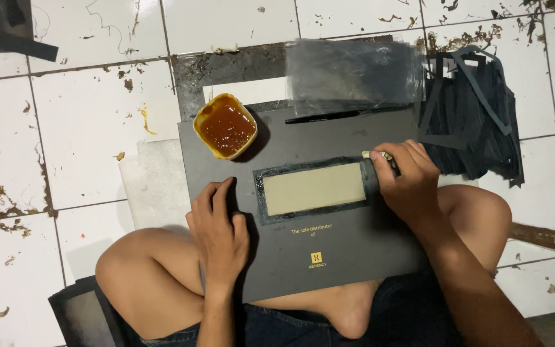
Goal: The person sits on the floor with a black frame board on their lap, presses a beige panel into the frame's recess, then uses a glue stick to apply adhesive around the panel edges and along the frame border, smoothing the adhesive with their fingers and pressing the panel to secure it.
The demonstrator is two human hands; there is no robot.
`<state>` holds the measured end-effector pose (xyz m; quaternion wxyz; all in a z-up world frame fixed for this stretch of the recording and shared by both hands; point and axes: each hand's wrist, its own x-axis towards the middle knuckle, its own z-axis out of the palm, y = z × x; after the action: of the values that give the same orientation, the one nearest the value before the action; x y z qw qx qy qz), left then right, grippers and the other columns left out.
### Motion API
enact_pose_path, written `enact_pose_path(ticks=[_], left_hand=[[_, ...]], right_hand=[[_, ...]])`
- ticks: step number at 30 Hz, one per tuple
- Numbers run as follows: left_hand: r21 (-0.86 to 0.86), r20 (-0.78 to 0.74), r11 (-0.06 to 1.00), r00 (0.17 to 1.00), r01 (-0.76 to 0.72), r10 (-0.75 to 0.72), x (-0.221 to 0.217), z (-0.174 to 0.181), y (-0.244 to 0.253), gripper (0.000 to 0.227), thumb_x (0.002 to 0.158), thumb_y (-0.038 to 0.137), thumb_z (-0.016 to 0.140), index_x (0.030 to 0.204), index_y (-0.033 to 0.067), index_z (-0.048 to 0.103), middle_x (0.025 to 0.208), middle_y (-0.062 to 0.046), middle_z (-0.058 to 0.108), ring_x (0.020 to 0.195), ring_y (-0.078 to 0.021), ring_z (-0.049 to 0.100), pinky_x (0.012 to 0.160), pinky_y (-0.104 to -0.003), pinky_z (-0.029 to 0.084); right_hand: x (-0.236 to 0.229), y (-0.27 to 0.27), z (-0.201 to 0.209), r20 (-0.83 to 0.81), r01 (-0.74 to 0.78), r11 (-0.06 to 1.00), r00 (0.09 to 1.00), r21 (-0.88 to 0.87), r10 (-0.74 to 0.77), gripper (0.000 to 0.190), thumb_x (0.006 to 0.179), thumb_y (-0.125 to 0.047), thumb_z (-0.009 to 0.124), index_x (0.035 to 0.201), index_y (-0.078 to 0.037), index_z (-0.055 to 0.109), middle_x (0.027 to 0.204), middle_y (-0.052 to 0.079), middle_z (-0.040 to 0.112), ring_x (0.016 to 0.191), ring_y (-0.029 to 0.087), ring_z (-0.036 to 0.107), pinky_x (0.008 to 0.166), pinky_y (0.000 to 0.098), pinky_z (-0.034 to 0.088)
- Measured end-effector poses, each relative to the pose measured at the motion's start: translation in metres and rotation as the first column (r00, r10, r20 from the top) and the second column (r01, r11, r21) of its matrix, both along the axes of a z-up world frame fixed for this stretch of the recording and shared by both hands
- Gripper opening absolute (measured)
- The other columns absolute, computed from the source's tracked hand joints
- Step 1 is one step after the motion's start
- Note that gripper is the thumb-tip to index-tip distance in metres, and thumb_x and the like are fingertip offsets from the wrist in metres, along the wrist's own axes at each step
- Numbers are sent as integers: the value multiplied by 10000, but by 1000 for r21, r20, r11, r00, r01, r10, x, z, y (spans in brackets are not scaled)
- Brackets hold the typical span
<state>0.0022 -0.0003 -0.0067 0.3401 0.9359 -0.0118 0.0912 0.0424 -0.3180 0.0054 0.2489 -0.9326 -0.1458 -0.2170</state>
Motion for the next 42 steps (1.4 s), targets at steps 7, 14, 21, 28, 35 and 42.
enact_pose_path(ticks=[7,14,21,28,35,42], left_hand=[[5,-7,1000,1000,3,-3,-1,2,0,640,752,2,586,1382,116,590,1230,-115,579,1122,-341,544,874,-433,373],[3,4,1000,1000,2,-2,-1,5,-2,631,757,7,570,1379,111,592,1231,-111,570,1105,-330,539,862,-422,364],[-17,4,1000,1000,0,0,-1,4,-2,610,777,15,553,1378,116,593,1217,-101,566,1090,-324,535,854,-412,350],[-14,8,1000,1000,19,-19,0,6,-1,626,765,6,565,1383,102,586,1221,-121,568,1095,-344,535,854,-431,347],[-28,9,999,1000,21,-21,-2,5,0,632,767,16,554,1393,108,579,1235,-114,563,1105,-338,530,868,-425,349],[-29,10,999,1000,22,-22,-1,6,0,610,788,33,541,1393,102,576,1229,-114,565,1099,-332,533,875,-420,348]], right_hand=[[-15,-6,-6,-69,-27,999,997,-18,25,114,1009,-134,733,950,-47,690,747,82,632,713,306,638,720,398,490],[-16,-3,4,-78,-3,1000,997,-19,2,84,988,-101,755,943,-48,708,724,80,631,676,305,631,703,385,488],[-18,-8,-10,-66,-14,999,998,-39,12,85,990,-101,749,945,-51,697,711,79,607,684,306,630,709,389,487],[-54,-9,-7,-67,44,998,997,-54,-47,91,963,-124,800,934,-86,723,690,58,615,646,265,626,706,357,493],[-23,-1,-5,-9,29,1000,1000,-10,-29,98,1006,-116,758,947,-55,709,724,87,614,669,309,620,709,378,499],[-23,3,-5,30,15,1000,999,10,-15,84,997,-73,764,942,-44,707,746,83,640,672,306,625,700,380,491]])
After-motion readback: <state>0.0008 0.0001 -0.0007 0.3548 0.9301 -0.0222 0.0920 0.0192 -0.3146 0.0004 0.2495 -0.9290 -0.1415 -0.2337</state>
